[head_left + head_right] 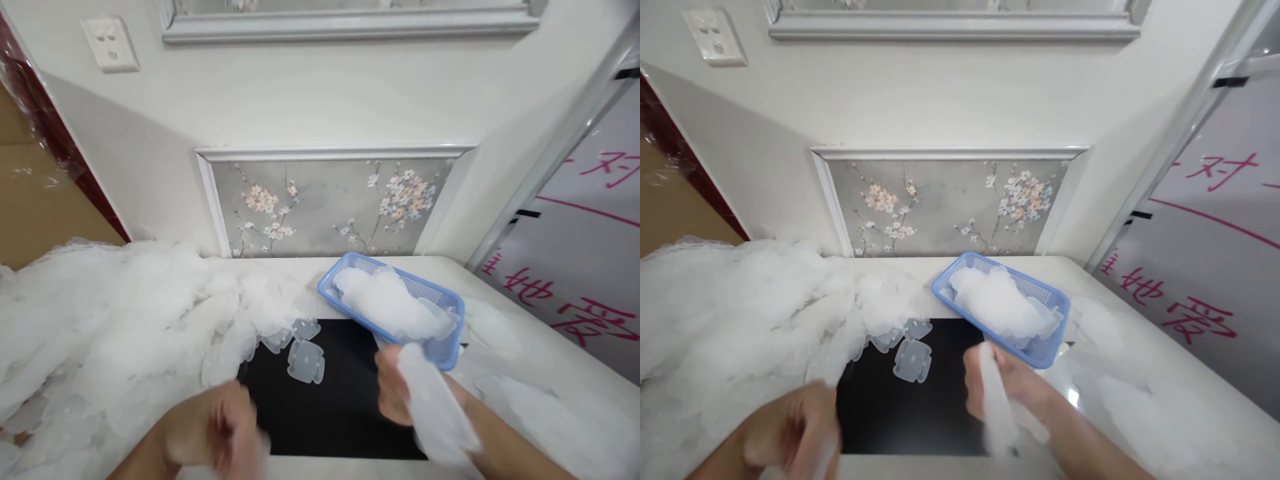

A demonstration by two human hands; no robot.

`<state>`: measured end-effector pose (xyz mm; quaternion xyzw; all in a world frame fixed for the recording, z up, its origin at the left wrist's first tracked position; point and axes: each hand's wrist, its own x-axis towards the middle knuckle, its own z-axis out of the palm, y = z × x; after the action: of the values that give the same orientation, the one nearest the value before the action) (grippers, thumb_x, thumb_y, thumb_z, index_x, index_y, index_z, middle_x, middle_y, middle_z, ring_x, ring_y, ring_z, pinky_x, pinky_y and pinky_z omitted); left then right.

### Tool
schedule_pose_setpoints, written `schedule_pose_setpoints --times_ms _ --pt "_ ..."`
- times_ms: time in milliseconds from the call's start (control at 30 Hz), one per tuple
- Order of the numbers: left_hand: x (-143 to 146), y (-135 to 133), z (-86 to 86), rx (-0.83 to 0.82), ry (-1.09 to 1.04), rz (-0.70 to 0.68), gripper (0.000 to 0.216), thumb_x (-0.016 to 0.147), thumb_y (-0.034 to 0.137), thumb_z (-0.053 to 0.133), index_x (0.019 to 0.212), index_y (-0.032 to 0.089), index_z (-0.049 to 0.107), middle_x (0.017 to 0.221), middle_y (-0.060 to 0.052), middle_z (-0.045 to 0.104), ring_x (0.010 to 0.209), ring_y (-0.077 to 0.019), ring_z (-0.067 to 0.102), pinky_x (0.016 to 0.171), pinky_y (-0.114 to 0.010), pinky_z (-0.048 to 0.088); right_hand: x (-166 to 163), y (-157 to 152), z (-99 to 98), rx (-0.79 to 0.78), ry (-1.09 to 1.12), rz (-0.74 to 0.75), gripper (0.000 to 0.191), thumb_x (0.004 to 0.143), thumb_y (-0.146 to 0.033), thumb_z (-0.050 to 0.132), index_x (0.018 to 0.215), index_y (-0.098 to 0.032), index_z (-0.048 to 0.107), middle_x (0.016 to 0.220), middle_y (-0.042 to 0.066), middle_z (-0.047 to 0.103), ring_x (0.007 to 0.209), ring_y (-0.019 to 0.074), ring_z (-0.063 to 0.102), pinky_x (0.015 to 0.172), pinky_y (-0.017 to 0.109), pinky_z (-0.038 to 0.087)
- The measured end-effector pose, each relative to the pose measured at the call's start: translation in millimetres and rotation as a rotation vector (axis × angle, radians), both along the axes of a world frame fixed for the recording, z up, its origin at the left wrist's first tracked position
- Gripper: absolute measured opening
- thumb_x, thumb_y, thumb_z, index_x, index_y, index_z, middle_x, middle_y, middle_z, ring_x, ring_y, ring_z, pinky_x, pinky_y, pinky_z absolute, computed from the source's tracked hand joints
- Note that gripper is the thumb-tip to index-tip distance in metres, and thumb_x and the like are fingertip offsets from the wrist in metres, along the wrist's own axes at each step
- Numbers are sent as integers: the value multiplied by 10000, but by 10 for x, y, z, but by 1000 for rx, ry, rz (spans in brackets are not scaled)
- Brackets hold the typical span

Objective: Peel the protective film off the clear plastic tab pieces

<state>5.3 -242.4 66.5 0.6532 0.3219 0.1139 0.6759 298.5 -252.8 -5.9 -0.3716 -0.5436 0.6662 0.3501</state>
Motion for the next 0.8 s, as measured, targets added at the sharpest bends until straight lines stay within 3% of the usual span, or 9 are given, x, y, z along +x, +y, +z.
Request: schedule_pose_setpoints --times_ms 67,133,200,267,333,433,500,667,800 --pt "29 -84 75 54 109 -242 206 695 439 731 717 241 781 678 -68 719 655 -255 662 632 -337 484 48 -66 116 38 -124 183 284 607 -452 753 584 -205 617 512 -19 513 486 130 439 483 269 323" --pt "111 -153 92 296 103 -8 204 818 368 605 828 290 793 797 -42 746 762 -248 673 751 -343 486 58 -102 227 83 -201 359 211 645 -353 724 580 -190 605 523 -32 508 524 124 445 512 256 323" --pt "189 -175 40 238 91 -76 199 819 303 600 818 267 796 793 -44 748 726 -237 678 676 -315 494 36 -92 268 156 -251 412 156 683 -273 661 584 -189 574 547 -34 499 553 124 438 530 252 323" --pt "224 -135 -71 255 130 30 205 815 248 586 830 228 789 828 -53 743 767 -232 676 681 -298 488 -18 -39 212 238 -299 226 149 682 -206 615 574 -196 514 568 -34 485 561 120 404 526 250 302" --pt "216 -53 -207 297 225 339 281 802 209 568 1020 221 744 914 -52 732 817 -224 661 740 -306 482 -98 33 95 229 -284 27 205 673 -192 603 570 -205 426 566 -50 431 548 109 338 514 246 265" --pt "174 73 -356 135 149 351 634 715 81 559 1325 251 552 1114 -54 687 976 -221 632 887 -325 446 -226 110 -35 116 -188 -140 265 682 -246 626 621 -217 369 556 -76 340 535 100 268 508 239 214" --pt "159 121 -383 200 136 395 617 706 71 561 1296 251 577 1136 -56 674 996 -224 620 929 -336 422 -280 117 -45 65 -137 -219 263 687 -290 656 669 -216 405 561 -80 364 537 98 293 516 233 224" --pt "168 149 -342 527 210 614 138 792 328 648 831 240 746 1203 -50 625 1102 -271 549 935 -322 400 -266 89 -18 -26 -20 -252 340 691 -459 718 799 -211 512 642 -38 569 549 111 429 527 231 283" --pt "186 148 -394 185 21 639 313 835 450 614 999 200 708 1035 -69 688 923 -234 612 819 -318 446 -221 107 -104 -31 11 -209 404 713 -545 713 889 -206 579 736 2 649 612 150 526 572 253 350"
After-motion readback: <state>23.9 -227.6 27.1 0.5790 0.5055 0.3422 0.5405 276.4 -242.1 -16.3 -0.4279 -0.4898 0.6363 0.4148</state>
